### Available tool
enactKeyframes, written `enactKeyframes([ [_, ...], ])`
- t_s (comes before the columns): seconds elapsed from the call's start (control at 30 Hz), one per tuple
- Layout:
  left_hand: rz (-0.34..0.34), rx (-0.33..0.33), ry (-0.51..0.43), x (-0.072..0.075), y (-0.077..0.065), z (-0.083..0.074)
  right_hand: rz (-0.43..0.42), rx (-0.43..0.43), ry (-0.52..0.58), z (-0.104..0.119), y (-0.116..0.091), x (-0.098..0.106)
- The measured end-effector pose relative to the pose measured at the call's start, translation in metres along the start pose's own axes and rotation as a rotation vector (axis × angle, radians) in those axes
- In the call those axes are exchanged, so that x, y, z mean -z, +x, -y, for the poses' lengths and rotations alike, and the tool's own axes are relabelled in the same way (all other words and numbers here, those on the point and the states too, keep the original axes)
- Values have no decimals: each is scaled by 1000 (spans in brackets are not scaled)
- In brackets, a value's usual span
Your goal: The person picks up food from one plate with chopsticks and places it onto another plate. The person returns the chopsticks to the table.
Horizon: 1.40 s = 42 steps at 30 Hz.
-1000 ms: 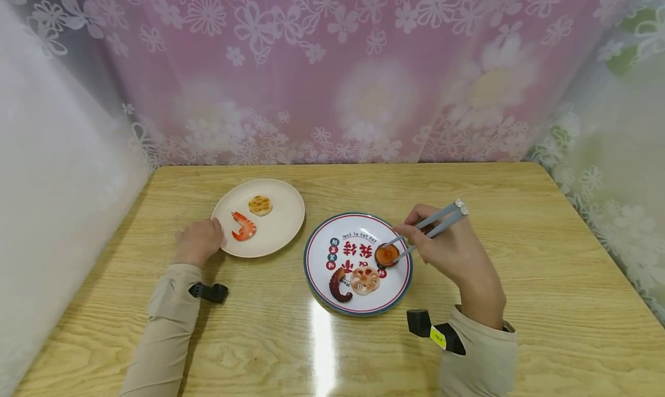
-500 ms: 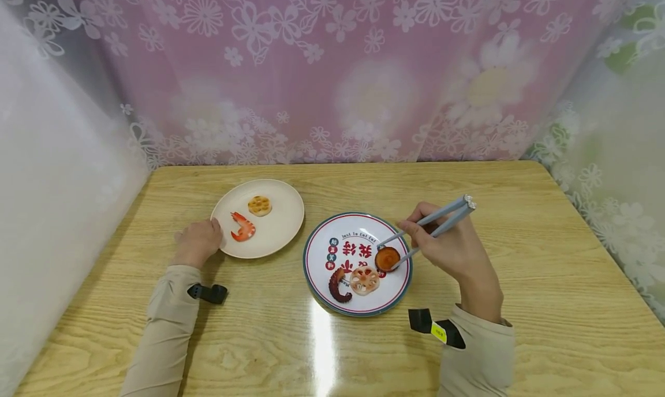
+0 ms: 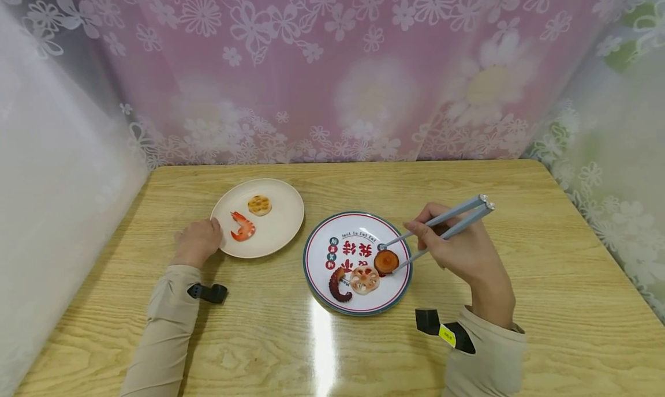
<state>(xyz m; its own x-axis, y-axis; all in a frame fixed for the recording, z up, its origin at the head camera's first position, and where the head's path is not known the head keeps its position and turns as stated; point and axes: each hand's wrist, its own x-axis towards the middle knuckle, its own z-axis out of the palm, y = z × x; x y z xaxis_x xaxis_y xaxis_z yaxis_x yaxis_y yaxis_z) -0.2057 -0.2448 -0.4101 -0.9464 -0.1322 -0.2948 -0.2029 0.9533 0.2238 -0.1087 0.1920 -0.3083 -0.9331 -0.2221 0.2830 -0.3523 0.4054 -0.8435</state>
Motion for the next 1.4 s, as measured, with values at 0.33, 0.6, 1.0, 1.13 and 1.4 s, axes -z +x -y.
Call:
enactKeyframes([
  [0.33, 5, -2, -4, 1, -2, 0, 61, 18, -17, -12, 4, -6],
  [0.6, -1, -2, 1, 0, -2, 0, 26, -19, -19, -21, 6, -8],
  [1.0, 0, 0, 4, 3, -3, -3, -69, -138, -68, -30, 5, -3],
  [1.13, 2, 1, -2, 2, -3, -2, -83, -138, -62, -34, 6, -5],
  [1.4, 10, 13, 3, 2, -1, -2, -125, -44, 100, -37, 3, -1],
])
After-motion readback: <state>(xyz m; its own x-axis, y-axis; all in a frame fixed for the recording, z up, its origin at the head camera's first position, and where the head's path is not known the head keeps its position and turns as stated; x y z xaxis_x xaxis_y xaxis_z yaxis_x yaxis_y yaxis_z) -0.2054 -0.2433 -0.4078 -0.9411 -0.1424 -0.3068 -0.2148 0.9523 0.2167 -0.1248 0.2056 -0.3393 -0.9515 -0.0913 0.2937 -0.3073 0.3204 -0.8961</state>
